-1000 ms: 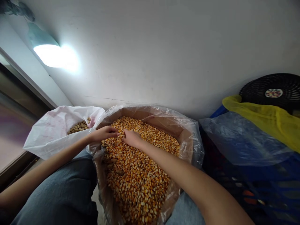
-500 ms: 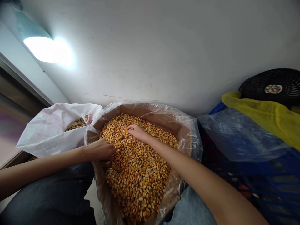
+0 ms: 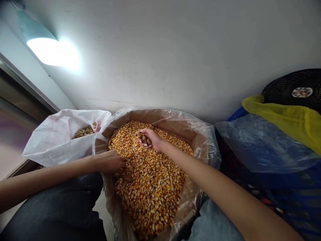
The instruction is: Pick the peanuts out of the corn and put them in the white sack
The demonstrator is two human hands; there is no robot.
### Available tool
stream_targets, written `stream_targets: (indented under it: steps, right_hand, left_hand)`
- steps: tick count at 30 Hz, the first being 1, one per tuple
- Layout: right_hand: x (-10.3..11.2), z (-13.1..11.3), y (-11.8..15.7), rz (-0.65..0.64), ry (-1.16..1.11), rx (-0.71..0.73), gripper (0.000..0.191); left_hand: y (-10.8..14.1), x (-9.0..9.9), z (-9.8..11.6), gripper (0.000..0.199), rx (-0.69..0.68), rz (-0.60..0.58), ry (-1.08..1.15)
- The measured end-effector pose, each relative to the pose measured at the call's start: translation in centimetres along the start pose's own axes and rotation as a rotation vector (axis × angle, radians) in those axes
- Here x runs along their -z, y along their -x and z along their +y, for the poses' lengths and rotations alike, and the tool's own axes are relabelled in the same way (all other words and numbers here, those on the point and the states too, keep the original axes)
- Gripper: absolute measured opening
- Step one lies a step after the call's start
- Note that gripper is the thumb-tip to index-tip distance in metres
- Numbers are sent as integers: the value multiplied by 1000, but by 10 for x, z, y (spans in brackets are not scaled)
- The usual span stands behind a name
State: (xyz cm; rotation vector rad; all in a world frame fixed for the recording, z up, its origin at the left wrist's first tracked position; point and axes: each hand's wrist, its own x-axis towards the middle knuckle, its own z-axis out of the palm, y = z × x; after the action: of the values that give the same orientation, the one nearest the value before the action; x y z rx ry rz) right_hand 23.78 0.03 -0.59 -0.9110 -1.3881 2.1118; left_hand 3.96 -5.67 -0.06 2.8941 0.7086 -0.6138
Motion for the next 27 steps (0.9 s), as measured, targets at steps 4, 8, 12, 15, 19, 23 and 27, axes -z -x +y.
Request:
stream_targets:
  steps: [4, 8, 12, 15, 19, 23, 27]
  right_hand:
    - [-4, 4, 14, -4, -53, -54, 33]
    - [-30, 21, 22, 46, 444, -97, 33]
    - [-68, 39, 34, -70, 1124, 65, 24]
    - [-85, 50, 38, -107, 1462, 71, 27]
    - [-81, 50, 30, -28, 1134, -23, 17]
    - [-62, 35, 27, -54, 137, -214, 20]
    - [-52, 30, 31, -49, -358, -282, 17]
  left_hand:
    - [7, 11, -13, 21, 61, 5, 503]
    - [15, 14, -27, 22, 141, 61, 1325]
    - [20, 14, -31, 11, 219, 123, 1871]
    - [20, 19, -30, 16, 333, 194, 1972]
    - [16, 19, -30, 31, 358, 251, 1903]
    - [14, 13, -32, 39, 304, 205, 1449]
    - [19, 14, -27, 24, 217, 103, 584]
